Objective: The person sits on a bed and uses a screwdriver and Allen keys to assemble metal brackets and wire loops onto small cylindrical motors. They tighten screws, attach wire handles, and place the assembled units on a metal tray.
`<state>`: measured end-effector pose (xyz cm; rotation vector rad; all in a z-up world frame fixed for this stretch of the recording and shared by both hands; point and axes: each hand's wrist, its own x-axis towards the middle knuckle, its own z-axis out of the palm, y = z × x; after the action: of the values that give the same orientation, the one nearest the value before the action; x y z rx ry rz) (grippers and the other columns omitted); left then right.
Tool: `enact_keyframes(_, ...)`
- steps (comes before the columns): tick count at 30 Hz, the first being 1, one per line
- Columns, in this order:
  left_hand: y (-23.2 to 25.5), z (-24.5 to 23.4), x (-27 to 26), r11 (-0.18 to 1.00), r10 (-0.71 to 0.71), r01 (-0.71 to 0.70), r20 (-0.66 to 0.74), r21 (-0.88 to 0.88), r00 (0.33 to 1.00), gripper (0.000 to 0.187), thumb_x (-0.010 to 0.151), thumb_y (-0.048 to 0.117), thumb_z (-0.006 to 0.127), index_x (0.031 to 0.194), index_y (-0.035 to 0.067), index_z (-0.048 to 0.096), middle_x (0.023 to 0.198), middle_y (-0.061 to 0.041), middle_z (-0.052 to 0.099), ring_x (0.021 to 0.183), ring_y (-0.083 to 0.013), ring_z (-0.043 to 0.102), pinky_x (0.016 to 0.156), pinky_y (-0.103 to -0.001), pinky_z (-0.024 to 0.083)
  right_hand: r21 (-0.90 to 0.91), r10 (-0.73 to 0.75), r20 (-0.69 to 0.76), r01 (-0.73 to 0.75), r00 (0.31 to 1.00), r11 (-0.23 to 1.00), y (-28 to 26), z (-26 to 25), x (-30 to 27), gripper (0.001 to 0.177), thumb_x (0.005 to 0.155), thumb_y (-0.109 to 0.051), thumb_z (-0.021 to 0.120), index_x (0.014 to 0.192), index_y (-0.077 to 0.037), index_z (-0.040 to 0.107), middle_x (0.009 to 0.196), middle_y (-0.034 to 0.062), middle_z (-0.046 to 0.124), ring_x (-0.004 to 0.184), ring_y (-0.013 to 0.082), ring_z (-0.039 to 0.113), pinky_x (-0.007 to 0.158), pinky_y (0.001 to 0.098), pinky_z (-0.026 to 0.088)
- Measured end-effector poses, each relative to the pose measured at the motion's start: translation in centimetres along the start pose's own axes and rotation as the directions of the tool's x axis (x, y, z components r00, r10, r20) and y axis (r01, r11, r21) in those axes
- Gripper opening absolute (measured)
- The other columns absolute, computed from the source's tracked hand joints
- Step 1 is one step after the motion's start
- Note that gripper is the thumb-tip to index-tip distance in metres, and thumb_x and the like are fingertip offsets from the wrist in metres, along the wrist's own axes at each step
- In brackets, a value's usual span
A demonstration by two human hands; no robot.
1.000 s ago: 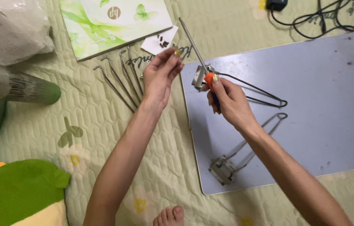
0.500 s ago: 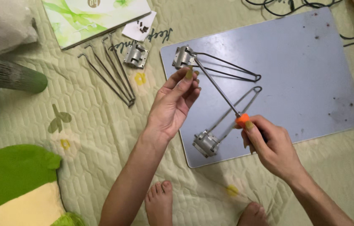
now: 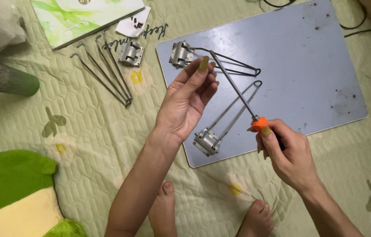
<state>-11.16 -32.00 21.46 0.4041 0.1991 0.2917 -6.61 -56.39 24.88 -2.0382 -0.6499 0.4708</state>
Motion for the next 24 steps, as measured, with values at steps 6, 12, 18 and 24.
enact_keyframes(6,0.9,-0.4,0.4,1.0,0.027,-0.027,-0.01,0.0,1.0,0.027,0.095,0.009,0.077,0.12,0.006,0.068,0.112,-0.005,0.072,0.099,-0.0138,0.068,0.092,-0.029,0.058,-0.124,-0.093,-0.06,0.085,0.994,0.989,-0.1,-0.4,-0.2,0.022,0.105,-0.018,0.054,0.11,-0.003,0.069,0.063,-0.0016,0.062,0.051,0.0052,0.054,0.048,0.0235,0.044)
enact_keyframes(12,1.0,-0.7,0.6,0.999,0.036,-0.036,-0.009,0.039,0.999,0.026,0.096,0.01,0.076,0.12,0.007,0.068,0.113,-0.006,0.072,0.098,-0.0142,0.069,0.091,-0.031,0.058,-0.245,-0.139,-0.118,0.107,0.983,0.964,-0.4,-0.3,-0.3,0.019,0.101,-0.015,0.061,0.112,-0.003,0.071,0.062,-0.0001,0.062,0.049,0.0081,0.053,0.047,0.0271,0.042)
enact_keyframes(18,0.4,-1.3,0.7,0.995,0.045,-0.046,0.022,0.085,0.999,0.025,0.097,0.01,0.076,0.12,0.007,0.068,0.112,-0.006,0.073,0.099,-0.0144,0.069,0.094,-0.032,0.058,-0.351,-0.243,-0.122,0.187,0.962,0.918,-0.6,-0.3,0.1,0.018,0.1,-0.015,0.065,0.112,-0.003,0.071,0.068,0.0016,0.066,0.054,0.0085,0.06,0.049,0.0265,0.045)
enact_keyframes(24,0.6,-1.3,0.9,0.997,0.071,-0.072,-0.034,-0.005,0.997,0.027,0.096,0.013,0.075,0.122,0.009,0.069,0.114,-0.004,0.073,0.102,-0.0133,0.069,0.096,-0.03,0.057,-0.456,-0.301,-0.139,0.209,0.943,0.865,-0.8,-0.3,-0.2,0.016,0.095,-0.014,0.072,0.107,-0.003,0.073,0.072,0.0053,0.065,0.055,0.0138,0.059,0.05,0.0302,0.045)
